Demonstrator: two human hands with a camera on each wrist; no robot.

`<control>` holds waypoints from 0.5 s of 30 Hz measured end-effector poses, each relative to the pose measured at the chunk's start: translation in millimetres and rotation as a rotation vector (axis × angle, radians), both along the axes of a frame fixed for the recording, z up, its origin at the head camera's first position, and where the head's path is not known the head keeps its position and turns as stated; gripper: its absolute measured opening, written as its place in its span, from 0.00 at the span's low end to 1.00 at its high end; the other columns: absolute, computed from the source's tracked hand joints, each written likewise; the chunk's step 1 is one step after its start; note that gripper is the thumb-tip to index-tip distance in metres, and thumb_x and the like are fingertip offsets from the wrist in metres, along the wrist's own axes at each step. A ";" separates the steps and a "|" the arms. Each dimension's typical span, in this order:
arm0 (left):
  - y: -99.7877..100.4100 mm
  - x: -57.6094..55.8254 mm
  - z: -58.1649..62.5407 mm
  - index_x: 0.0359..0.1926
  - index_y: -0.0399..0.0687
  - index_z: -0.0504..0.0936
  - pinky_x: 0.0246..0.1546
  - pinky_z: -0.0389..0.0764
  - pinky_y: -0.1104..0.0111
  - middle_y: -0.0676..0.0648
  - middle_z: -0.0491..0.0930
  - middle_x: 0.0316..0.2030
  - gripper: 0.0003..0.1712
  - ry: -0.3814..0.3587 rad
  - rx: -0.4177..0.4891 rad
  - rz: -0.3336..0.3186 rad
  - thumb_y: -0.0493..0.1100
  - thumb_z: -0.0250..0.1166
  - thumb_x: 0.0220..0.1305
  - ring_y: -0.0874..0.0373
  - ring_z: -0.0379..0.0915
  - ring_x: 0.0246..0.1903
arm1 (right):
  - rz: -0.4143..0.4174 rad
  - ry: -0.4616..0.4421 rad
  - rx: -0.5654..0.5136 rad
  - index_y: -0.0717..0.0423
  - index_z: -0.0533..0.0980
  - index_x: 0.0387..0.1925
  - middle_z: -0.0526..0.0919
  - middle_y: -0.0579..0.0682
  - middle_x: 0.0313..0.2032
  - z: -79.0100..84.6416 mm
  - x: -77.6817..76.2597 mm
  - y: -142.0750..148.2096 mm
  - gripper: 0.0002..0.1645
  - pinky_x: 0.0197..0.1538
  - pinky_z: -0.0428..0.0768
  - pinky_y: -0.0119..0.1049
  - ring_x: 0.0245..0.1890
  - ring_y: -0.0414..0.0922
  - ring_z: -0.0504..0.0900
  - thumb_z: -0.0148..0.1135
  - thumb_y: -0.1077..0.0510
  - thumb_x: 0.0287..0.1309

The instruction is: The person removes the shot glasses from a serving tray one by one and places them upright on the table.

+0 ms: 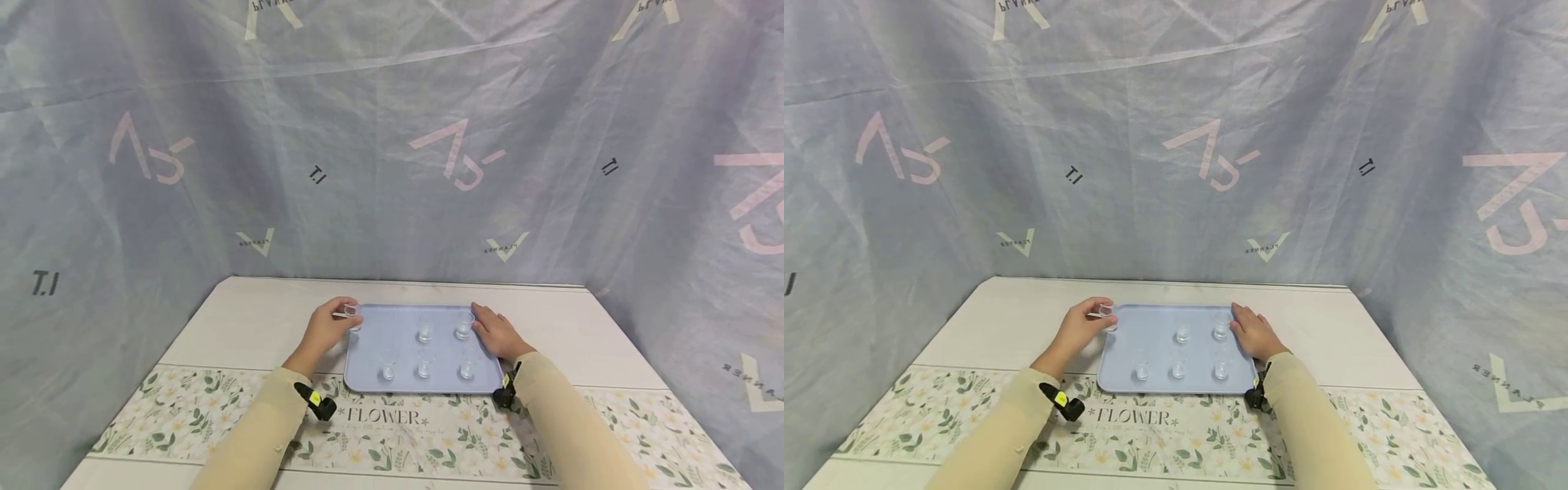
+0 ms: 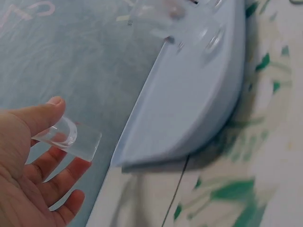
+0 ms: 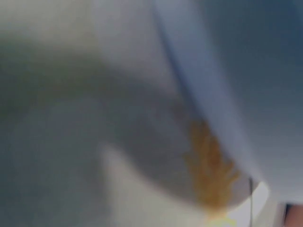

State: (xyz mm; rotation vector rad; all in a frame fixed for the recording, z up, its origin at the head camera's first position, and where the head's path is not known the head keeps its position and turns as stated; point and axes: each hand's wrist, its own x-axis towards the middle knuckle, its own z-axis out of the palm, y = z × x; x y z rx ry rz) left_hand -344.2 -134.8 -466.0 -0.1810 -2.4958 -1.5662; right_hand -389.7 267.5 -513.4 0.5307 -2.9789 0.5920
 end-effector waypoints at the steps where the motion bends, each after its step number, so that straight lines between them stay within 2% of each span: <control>1: -4.3 0.1 0.0 0.57 0.46 0.82 0.44 0.84 0.59 0.43 0.84 0.47 0.22 0.000 0.004 0.008 0.42 0.74 0.62 0.47 0.82 0.46 | -0.002 0.001 0.000 0.68 0.51 0.77 0.57 0.69 0.74 -0.3 0.1 0.5 0.36 0.75 0.46 0.64 0.75 0.67 0.52 0.40 0.50 0.80; 4: -16.3 0.4 -3.1 0.57 0.46 0.82 0.44 0.84 0.58 0.42 0.84 0.47 0.22 0.003 0.000 0.036 0.42 0.74 0.62 0.46 0.82 0.47 | -0.007 0.004 -0.004 0.68 0.52 0.76 0.57 0.69 0.74 -0.9 0.4 2.1 0.35 0.75 0.46 0.64 0.75 0.67 0.52 0.40 0.51 0.79; 9: -32.0 -2.9 -15.0 0.57 0.47 0.82 0.47 0.83 0.55 0.42 0.84 0.47 0.22 -0.012 -0.034 0.086 0.42 0.73 0.63 0.44 0.82 0.48 | -0.008 0.010 -0.020 0.68 0.52 0.76 0.57 0.69 0.74 -0.9 0.5 2.0 0.35 0.74 0.46 0.64 0.75 0.68 0.52 0.41 0.51 0.79; 15: -40.1 -9.9 -24.6 0.56 0.42 0.82 0.51 0.81 0.51 0.38 0.84 0.47 0.22 -0.005 -0.054 0.084 0.40 0.73 0.62 0.40 0.82 0.48 | -0.005 0.015 -0.019 0.67 0.52 0.77 0.57 0.69 0.74 -1.3 -0.2 0.5 0.35 0.75 0.47 0.64 0.75 0.68 0.52 0.41 0.52 0.79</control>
